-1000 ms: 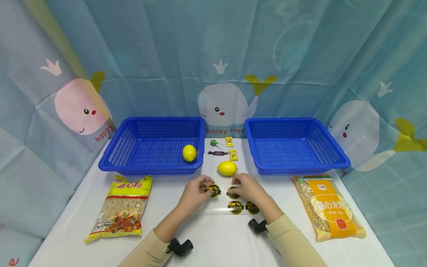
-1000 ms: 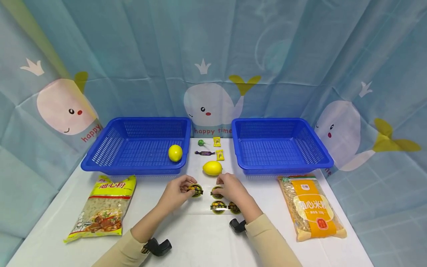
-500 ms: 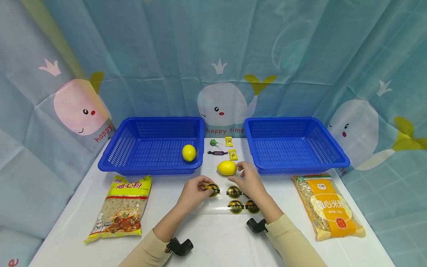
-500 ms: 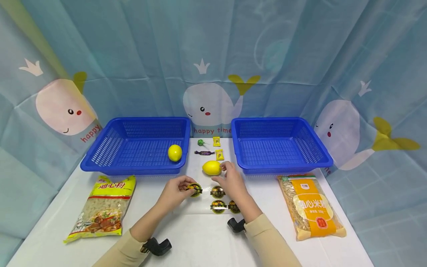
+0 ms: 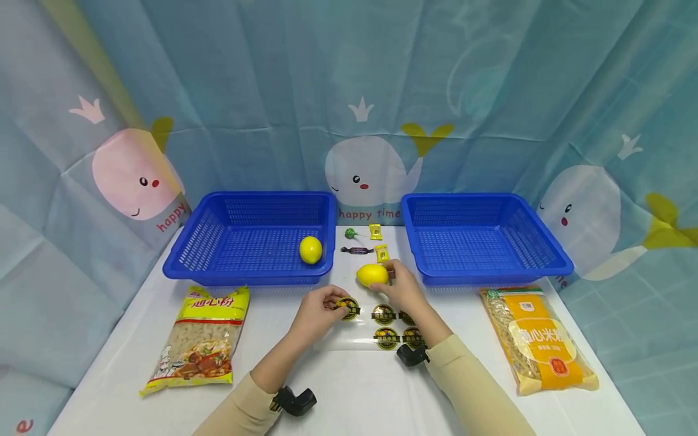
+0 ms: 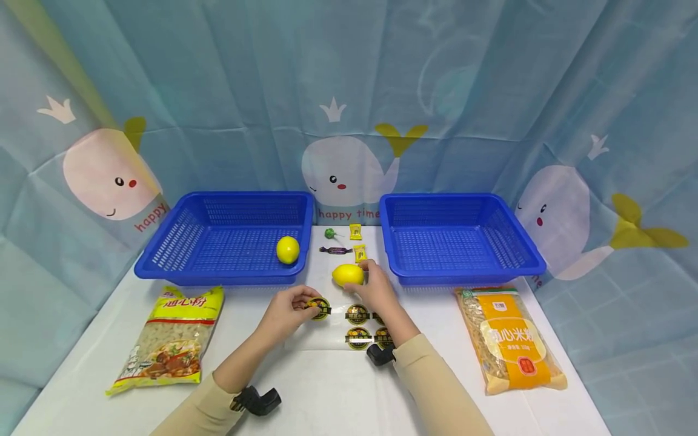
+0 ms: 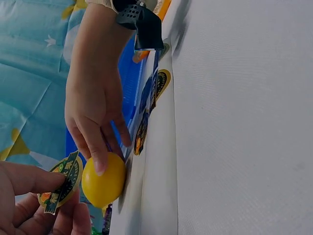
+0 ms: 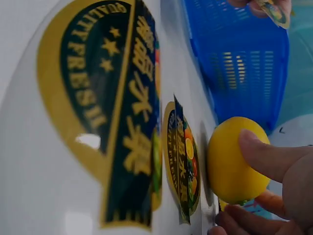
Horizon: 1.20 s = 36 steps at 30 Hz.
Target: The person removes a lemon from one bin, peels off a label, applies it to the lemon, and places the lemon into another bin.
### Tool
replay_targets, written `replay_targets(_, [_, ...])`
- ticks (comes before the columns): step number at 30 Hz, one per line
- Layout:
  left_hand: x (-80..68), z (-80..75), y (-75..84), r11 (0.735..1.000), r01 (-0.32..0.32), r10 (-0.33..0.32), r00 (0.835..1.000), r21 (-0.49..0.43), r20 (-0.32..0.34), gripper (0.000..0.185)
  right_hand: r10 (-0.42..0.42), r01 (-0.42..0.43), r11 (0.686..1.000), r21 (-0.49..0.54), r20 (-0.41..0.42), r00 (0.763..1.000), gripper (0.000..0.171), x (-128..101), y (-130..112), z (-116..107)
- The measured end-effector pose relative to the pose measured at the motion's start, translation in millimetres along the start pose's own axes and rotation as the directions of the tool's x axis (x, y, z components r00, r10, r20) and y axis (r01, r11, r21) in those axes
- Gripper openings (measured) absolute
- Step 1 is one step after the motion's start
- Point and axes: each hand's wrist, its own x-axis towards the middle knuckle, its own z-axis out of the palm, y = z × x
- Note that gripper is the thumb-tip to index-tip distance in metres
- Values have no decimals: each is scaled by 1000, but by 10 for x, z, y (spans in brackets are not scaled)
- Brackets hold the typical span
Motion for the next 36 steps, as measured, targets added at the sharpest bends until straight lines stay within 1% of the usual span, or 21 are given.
replay_targets(4, [-4,2,6,1000,-4,4,1000,-4,3,17,-25,26,999,38,-6,1000,62,-12,13,-1])
replay_targets(6, [-4,5,5,1000,-8,8,1000,-6,4,17,-35,35,996,80,-3,999,60,-31,10,-8])
replay_targets(8, [-4,8,4,1000,-10,10,1000,-10,5,17,-43,42,988,152,0,999,58,-56,3,-21])
replay_targets(10, [-4,12,1,1000,-12,12,1000,-14,7,17,-49,45,968,246,10,999,58,-89,-5,-38])
replay_targets(12, [-7,15,7,1000,-11,11,1000,-20,9,17,-56,42,938,345,32,998,60,-128,-23,-61])
replay_targets(14, [-9,15,10,1000,-15,15,1000,-19,9,17,-60,31,909,415,56,997,62,-168,-44,-79])
replay_targets(16, [-12,13,16,1000,-21,21,1000,-19,11,17,-52,12,900,437,80,995,64,-209,-59,-95])
replay_targets(18, [-12,10,19,999,-22,22,1000,-29,18,17,-45,3,910,414,91,995,64,-245,-56,-102])
replay_targets(21, [-10,3,35,996,-2,5,999,-92,40,19,-52,-8,913,407,137,989,61,-295,-30,-111])
replay_targets(23, [-4,0,44,991,12,-5,999,-137,51,20,-90,0,902,433,188,978,58,-326,-7,-118])
replay_targets(25, [2,-1,54,984,24,-14,998,-175,58,20,-127,-1,883,470,240,962,57,-360,0,-128])
replay_targets(27, [7,1,61,982,27,-16,998,-188,58,21,-164,12,872,488,269,949,58,-397,-3,-135])
replay_targets(28, [9,4,64,981,24,-14,998,-191,57,21,-177,18,869,494,277,944,59,-415,-13,-139])
replay_targets(32, [15,16,86,969,53,-42,998,-240,53,24,-203,42,869,493,279,939,58,-473,-48,-136])
replay_targets(36, [18,34,97,955,76,-65,997,-286,47,25,-213,37,859,511,292,933,55,-507,-66,-123])
